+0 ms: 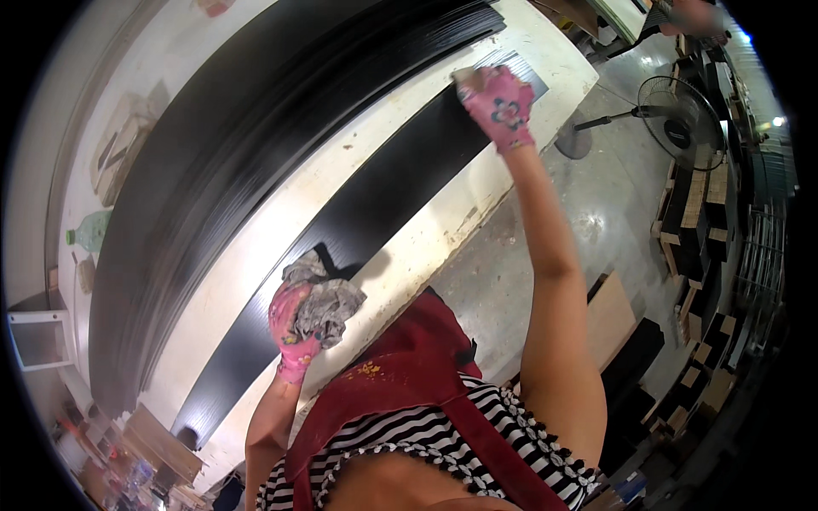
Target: The person dips a brush into a container of dark liquid and applies it to a long, curved piece of wood. They then use a cloth to wipe the surface of the wood, spreading the finish evenly. The person repeats this process, alternating between applying the liquid and wiping the wood with the cloth.
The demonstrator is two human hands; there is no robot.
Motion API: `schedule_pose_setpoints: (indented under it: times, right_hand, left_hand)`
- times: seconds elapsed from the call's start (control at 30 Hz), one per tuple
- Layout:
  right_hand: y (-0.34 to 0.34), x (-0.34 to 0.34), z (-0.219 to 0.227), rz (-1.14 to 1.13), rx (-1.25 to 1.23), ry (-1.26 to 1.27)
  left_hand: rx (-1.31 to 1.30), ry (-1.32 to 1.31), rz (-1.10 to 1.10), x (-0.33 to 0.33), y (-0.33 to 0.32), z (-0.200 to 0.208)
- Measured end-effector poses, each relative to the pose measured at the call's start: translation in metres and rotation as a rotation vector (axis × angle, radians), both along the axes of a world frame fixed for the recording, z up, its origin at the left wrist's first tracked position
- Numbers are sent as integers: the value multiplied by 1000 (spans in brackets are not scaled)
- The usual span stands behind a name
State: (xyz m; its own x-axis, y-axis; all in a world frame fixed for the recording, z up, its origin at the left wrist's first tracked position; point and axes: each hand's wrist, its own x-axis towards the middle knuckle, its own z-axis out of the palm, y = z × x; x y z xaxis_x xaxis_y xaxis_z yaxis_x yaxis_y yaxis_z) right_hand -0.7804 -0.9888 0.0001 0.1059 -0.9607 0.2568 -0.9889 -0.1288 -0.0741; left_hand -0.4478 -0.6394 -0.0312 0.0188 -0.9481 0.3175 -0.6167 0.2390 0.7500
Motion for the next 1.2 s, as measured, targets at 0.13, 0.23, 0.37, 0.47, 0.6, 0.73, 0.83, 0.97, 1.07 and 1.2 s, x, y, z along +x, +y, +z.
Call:
schedule_pose_setpoints:
  times: [0.13,0.23,0.37,0.47,0.6,0.73,0.83,0.97,1.07,1.2]
  right_hand:
    - [-85,-62,-8,-239,32,91]
    - [-124,-104,-8,-334,55,149]
    - [-118,-147,-16,-359,82,-485]
    - [-107,-151,-27,-132,81,-850]
    - [-109,-134,-32,-126,101,-570]
    - [-111,-126,-23,-178,195,-488]
    - [-91,-140,-15,-176,218,-458]
    - [-39,-178,-14,-245,227,-539]
    - [-9,-199,-28,-391,186,-560]
    - [-6,-196,-61,-346,-121,-810]
  left_hand:
    - [-22,-63,10,2,1,1]
    - [5,-95,35,1,3,2]
    - [8,-95,33,1,4,2]
    - [38,-99,31,3,5,2]
    - [49,-110,29,5,8,2]
    - [85,-122,61,5,11,1]
    - [96,-91,75,4,11,-1]
    - [89,-75,80,3,10,-1]
    - [93,-37,100,2,11,-1]
    - [96,-28,92,2,11,-4]
